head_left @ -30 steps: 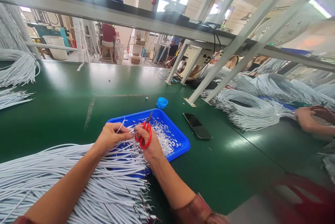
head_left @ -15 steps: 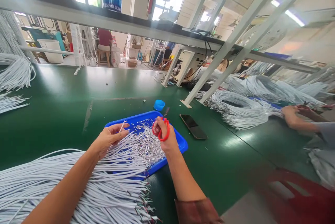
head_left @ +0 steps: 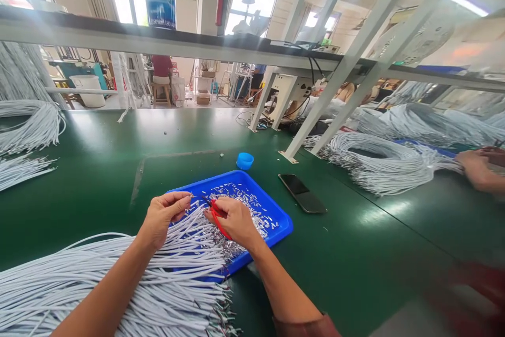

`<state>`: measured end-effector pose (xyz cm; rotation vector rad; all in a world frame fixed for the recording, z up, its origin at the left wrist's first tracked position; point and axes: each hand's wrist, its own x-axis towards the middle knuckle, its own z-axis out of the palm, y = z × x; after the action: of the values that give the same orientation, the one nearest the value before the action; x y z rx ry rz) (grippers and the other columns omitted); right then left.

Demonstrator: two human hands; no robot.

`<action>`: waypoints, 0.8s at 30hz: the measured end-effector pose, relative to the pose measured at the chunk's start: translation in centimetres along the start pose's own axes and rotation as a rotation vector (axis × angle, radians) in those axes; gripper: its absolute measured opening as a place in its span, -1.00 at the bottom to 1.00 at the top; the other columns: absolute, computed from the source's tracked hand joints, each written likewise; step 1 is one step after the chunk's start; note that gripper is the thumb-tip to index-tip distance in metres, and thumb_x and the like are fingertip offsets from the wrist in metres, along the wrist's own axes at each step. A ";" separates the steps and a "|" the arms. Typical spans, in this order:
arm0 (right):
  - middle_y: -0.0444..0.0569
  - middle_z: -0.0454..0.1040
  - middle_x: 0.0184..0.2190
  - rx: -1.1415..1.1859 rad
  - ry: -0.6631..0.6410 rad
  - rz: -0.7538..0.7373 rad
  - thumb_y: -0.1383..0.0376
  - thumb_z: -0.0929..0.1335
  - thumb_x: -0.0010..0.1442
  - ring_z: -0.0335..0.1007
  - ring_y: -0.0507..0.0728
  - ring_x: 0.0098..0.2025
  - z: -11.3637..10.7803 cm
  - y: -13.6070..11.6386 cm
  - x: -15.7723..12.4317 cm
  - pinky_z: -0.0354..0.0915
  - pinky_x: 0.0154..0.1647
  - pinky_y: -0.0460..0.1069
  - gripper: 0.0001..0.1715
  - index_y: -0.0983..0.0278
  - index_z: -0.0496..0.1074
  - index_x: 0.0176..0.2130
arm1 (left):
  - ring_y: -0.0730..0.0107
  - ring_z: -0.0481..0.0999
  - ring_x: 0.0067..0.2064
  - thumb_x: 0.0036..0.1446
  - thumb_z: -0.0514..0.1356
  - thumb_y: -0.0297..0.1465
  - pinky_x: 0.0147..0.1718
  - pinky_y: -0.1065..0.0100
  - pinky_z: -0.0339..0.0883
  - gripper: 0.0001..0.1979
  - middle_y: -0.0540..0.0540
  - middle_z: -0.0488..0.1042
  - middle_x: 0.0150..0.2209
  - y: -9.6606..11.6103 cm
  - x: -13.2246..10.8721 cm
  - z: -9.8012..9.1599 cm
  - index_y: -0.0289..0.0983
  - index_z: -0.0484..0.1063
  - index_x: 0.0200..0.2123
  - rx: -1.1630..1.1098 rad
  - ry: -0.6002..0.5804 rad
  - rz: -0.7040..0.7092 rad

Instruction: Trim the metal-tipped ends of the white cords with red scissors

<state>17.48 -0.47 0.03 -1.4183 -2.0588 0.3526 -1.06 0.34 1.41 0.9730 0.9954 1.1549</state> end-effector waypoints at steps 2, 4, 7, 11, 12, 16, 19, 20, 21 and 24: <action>-0.22 0.14 -0.65 -0.016 -0.009 -0.018 0.14 0.31 0.09 0.02 -0.05 -0.57 0.3 0.0 -0.1 -0.15 -0.55 -0.11 -0.54 0.29 0.08 -0.66 | 0.71 0.12 -0.63 -0.21 0.37 -0.32 -0.68 0.58 -0.07 -0.71 0.04 0.34 -0.64 0.1 -0.1 0.0 -0.40 0.52 -0.41 0.018 -0.015 0.013; -0.22 0.12 -0.67 -0.011 -0.015 -0.021 0.15 0.31 0.08 -0.01 -0.05 -0.58 0.4 0.0 -0.2 -0.17 -0.55 -0.11 -0.52 0.30 0.05 -0.67 | 0.70 0.12 -0.64 -0.20 0.37 -0.30 -0.68 0.57 -0.10 -0.72 0.04 0.33 -0.64 0.1 -0.2 0.1 -0.41 0.52 -0.44 0.048 -0.024 0.015; -0.23 0.09 -0.68 0.038 -0.031 0.001 0.13 0.30 0.08 -0.02 -0.06 -0.59 0.2 -0.1 -0.2 -0.18 -0.56 -0.11 -0.51 0.29 0.03 -0.67 | 0.69 0.13 -0.63 -0.21 0.37 -0.29 -0.67 0.56 -0.07 -0.71 0.03 0.34 -0.64 0.3 -0.2 0.2 -0.42 0.51 -0.46 0.077 -0.017 -0.004; -0.23 0.09 -0.68 0.082 -0.028 0.037 0.11 0.28 0.09 -0.02 -0.06 -0.60 -0.2 0.0 -0.1 -0.17 -0.57 -0.11 -0.50 0.29 0.02 -0.67 | 0.68 0.15 -0.63 -0.20 0.37 -0.27 -0.65 0.55 -0.05 -0.70 0.01 0.36 -0.61 0.5 -0.3 0.1 -0.40 0.51 -0.45 0.086 -0.013 -0.043; -0.23 0.08 -0.68 0.071 -0.023 0.037 0.11 0.28 0.09 -0.02 -0.06 -0.60 -0.2 0.0 -0.1 -0.17 -0.57 -0.10 -0.50 0.29 0.02 -0.68 | 0.68 0.15 -0.63 -0.20 0.36 -0.27 -0.65 0.55 -0.05 -0.70 0.00 0.36 -0.60 0.6 -0.3 0.1 -0.40 0.50 -0.46 0.086 -0.019 -0.054; -0.23 0.06 -0.69 0.032 -0.048 -0.004 0.12 0.30 0.07 -0.05 -0.06 -0.61 0.1 0.1 -0.1 -0.19 -0.57 -0.10 -0.49 0.29 0.00 -0.69 | 0.67 0.14 -0.63 -0.20 0.36 -0.26 -0.65 0.53 -0.07 -0.70 0.01 0.35 -0.61 0.6 -0.3 -0.1 -0.40 0.49 -0.48 0.101 -0.057 -0.057; -0.24 0.04 -0.70 0.032 -0.068 -0.022 0.13 0.30 0.07 -0.05 -0.07 -0.62 0.2 0.0 -0.2 -0.21 -0.57 -0.09 -0.49 0.29 0.00 -0.69 | 0.65 0.11 -0.62 -0.17 0.34 -0.23 -0.65 0.52 -0.10 -0.70 0.02 0.33 -0.63 0.4 -0.2 -0.3 -0.39 0.49 -0.48 0.161 -0.078 -0.011; -0.24 0.03 -0.70 0.035 -0.072 -0.023 0.14 0.29 0.07 -0.06 -0.07 -0.62 0.2 0.0 -0.2 -0.21 -0.57 -0.09 -0.49 0.29 0.00 -0.69 | 0.64 0.11 -0.61 -0.16 0.33 -0.22 -0.64 0.51 -0.09 -0.70 0.03 0.32 -0.63 0.3 -0.1 -0.4 -0.38 0.48 -0.48 0.192 -0.081 0.010; -0.24 0.03 -0.70 0.037 -0.074 -0.023 0.14 0.29 0.08 -0.06 -0.07 -0.62 0.2 0.0 -0.3 -0.21 -0.58 -0.09 -0.49 0.29 0.00 -0.69 | 0.63 0.11 -0.61 -0.14 0.31 -0.21 -0.63 0.51 -0.08 -0.69 0.04 0.31 -0.63 0.2 -0.1 -0.5 -0.38 0.49 -0.46 0.227 -0.081 0.035; -0.24 0.02 -0.70 0.038 -0.076 -0.028 0.13 0.29 0.08 -0.07 -0.07 -0.62 0.2 0.1 -0.3 -0.21 -0.58 -0.09 -0.48 0.29 -0.01 -0.69 | 0.60 0.11 -0.58 -0.10 0.28 -0.20 -0.60 0.49 -0.05 -0.69 0.04 0.31 -0.60 0.0 0.0 -0.7 -0.36 0.49 -0.41 0.328 -0.083 0.094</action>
<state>17.53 -0.68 -0.26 -1.3713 -2.1196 0.4380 -1.70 0.43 1.18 1.3301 1.1026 1.0370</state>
